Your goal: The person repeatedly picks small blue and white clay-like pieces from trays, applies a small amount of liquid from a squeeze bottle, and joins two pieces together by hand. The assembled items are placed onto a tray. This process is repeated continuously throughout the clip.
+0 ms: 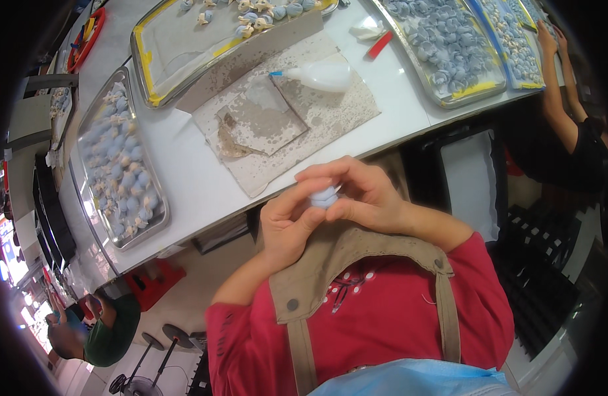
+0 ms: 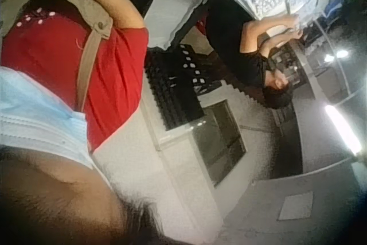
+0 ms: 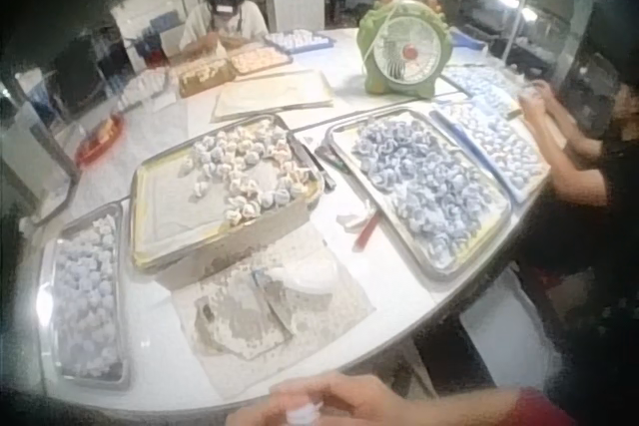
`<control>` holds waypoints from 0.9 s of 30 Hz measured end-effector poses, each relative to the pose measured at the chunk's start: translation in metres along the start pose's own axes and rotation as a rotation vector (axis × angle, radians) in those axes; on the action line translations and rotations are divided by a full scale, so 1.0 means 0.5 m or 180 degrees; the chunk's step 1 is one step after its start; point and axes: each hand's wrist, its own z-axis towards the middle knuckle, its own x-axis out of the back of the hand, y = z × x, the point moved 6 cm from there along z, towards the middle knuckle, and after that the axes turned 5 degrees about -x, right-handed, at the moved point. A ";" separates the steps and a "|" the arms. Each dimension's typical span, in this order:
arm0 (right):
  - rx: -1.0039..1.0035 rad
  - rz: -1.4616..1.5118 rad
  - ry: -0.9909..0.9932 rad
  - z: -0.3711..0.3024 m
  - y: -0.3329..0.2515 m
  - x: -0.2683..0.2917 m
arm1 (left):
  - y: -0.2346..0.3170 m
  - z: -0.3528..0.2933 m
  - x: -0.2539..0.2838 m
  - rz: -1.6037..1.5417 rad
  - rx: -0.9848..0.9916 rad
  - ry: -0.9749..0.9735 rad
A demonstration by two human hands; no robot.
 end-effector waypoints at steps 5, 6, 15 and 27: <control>0.0268 -0.0518 0.0051 -0.004 -0.018 -0.009 | 0.023 -0.008 0.003 0.0942 -0.0334 -0.0070; 0.0349 -0.0507 0.0095 -0.005 -0.019 -0.010 | 0.033 -0.004 -0.002 0.1028 -0.0469 -0.0128; 0.0842 -0.0417 0.0472 -0.014 -0.004 -0.010 | 0.043 0.004 -0.008 0.1287 -0.0590 -0.0265; 0.0558 -0.0764 0.0465 -0.009 -0.013 0.010 | -0.005 0.005 0.002 0.0336 -0.0192 -0.0122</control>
